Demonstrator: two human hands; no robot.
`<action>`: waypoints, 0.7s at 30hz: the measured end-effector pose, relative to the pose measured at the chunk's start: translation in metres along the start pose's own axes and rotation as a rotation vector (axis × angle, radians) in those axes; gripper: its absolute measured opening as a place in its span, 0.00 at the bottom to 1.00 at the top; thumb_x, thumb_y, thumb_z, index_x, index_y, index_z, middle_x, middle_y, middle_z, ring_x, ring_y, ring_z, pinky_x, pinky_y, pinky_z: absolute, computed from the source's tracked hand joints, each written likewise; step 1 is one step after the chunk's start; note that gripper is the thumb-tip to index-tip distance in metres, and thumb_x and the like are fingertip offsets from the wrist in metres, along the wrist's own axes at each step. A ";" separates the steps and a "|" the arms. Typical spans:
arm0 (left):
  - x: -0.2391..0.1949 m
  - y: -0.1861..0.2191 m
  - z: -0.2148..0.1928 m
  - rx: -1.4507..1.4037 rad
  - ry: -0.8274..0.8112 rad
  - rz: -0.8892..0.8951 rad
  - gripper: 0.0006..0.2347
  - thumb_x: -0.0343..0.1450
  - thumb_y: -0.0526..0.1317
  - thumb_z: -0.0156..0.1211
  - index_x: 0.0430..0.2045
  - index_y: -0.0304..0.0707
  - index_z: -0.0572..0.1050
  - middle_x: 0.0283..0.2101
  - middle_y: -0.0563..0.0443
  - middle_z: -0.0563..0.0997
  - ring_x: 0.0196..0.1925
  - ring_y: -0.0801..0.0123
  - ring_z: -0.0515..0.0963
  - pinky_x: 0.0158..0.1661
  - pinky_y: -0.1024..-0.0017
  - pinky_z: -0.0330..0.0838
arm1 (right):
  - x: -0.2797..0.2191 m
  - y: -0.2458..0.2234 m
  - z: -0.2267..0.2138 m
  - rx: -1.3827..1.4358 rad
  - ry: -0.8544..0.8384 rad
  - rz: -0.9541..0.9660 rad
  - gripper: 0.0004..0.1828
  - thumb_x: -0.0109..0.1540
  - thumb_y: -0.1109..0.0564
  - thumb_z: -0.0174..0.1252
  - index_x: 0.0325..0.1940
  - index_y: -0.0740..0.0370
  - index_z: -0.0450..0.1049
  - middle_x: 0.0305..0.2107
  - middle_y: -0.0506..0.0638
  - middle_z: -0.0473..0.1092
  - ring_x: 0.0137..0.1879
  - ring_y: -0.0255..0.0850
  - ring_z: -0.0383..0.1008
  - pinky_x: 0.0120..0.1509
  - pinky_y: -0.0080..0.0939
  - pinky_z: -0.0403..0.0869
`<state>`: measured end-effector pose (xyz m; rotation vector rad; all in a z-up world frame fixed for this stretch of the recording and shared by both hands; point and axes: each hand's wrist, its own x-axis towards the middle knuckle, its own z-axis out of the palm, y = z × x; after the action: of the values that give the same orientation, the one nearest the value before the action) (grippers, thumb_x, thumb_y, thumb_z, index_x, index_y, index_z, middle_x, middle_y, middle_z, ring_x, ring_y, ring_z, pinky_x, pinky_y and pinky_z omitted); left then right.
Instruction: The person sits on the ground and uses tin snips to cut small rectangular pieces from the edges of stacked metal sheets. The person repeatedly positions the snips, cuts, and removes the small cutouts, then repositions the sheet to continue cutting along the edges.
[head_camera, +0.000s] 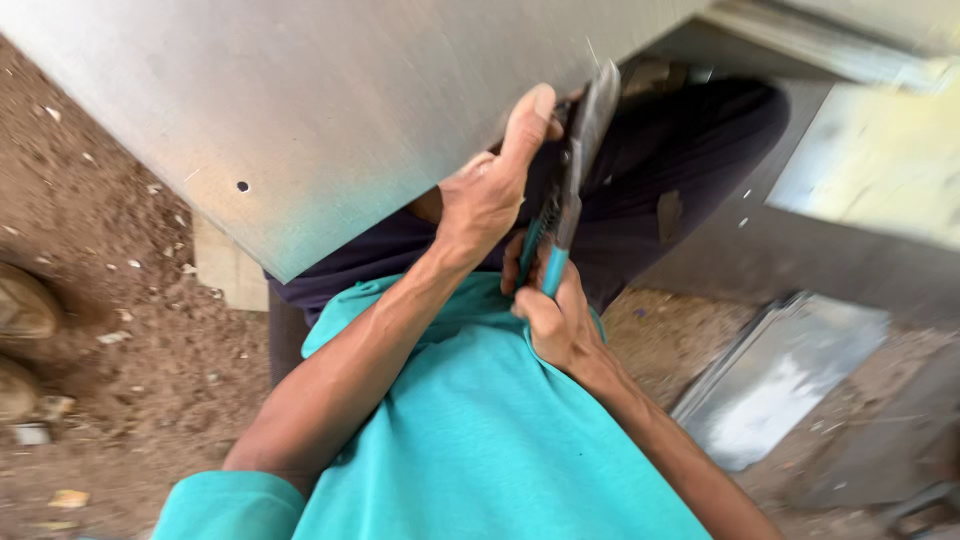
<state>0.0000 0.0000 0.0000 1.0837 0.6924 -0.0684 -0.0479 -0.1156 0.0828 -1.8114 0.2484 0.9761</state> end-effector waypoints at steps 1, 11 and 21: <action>0.000 0.001 0.002 -0.010 -0.002 0.024 0.14 0.74 0.47 0.65 0.43 0.35 0.84 0.35 0.60 0.83 0.32 0.88 0.74 0.28 0.82 0.63 | -0.001 0.001 0.003 0.007 0.018 -0.002 0.19 0.49 0.57 0.47 0.43 0.64 0.66 0.27 0.52 0.64 0.30 0.38 0.62 0.35 0.42 0.65; -0.005 0.018 -0.011 0.113 0.056 -0.174 0.17 0.72 0.51 0.62 0.37 0.34 0.85 0.28 0.58 0.79 0.27 0.86 0.70 0.31 0.84 0.66 | 0.009 0.013 -0.003 -0.192 0.105 -0.079 0.06 0.53 0.60 0.50 0.31 0.62 0.70 0.21 0.50 0.69 0.27 0.42 0.68 0.30 0.43 0.67; 0.021 0.009 0.029 -0.511 0.079 0.002 0.14 0.62 0.40 0.74 0.34 0.33 0.77 0.32 0.52 0.80 0.30 0.72 0.78 0.29 0.71 0.70 | -0.018 0.050 -0.127 -0.995 0.136 -0.140 0.08 0.59 0.58 0.54 0.38 0.64 0.65 0.24 0.66 0.70 0.34 0.66 0.74 0.40 0.64 0.73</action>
<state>0.0338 -0.0137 0.0032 0.5985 0.7294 0.1478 -0.0241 -0.2517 0.0812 -2.7472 -0.3538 0.9432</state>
